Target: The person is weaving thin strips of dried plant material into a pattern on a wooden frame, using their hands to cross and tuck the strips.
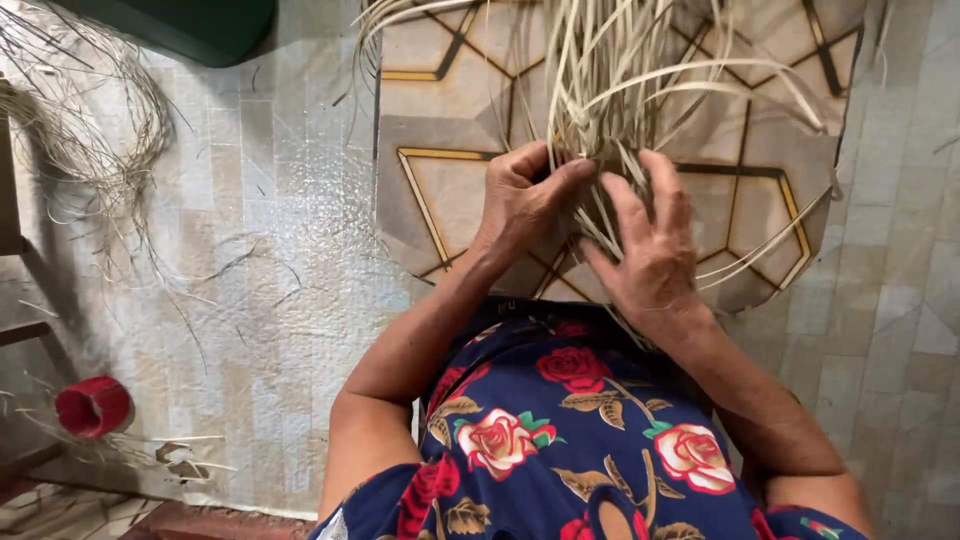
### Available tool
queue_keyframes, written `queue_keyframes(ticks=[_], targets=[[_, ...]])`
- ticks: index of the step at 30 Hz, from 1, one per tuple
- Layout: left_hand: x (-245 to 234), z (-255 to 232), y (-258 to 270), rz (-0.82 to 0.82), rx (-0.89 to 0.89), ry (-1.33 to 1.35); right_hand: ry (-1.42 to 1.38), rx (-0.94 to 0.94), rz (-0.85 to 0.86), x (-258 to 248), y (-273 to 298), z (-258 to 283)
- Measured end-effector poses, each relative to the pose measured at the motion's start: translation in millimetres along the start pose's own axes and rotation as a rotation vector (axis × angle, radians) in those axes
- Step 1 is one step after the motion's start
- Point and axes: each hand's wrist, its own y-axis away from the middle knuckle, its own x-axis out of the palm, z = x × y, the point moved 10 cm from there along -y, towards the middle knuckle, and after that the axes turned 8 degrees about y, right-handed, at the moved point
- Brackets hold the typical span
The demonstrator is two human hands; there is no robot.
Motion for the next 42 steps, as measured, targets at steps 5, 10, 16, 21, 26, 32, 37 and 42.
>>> queue_keyframes(ticks=[5, 10, 16, 21, 26, 32, 37, 42], targets=[[-3, -25, -8, -0.048, 0.118, -0.168, -0.091, 0.075, -0.076, 13, 12, -10], [-43, -31, -72, -0.134, 0.373, -0.159, -0.085, 0.080, -0.043, 14, 14, -8], [-79, -25, -87, -0.225, 0.084, 0.274, -0.107, 0.126, 0.008, 10, 8, -7], [-36, -15, -8, -0.177, 0.034, -0.143, -0.142, 0.067, -0.096, 5, 8, -11], [-10, -17, 4, -0.015, 0.344, -0.536, -0.234, 0.089, -0.149, -30, -7, -10], [-22, -42, 20, -0.137, 0.393, -0.344, -0.343, 0.183, -0.213, -42, -17, -23], [-10, -57, 30, -0.071, 0.447, -0.357, -0.411, 0.246, -0.187, -22, -13, -34], [7, -50, 21, 0.078, 0.396, -0.445, -0.477, 0.297, -0.193, -17, -9, -37]])
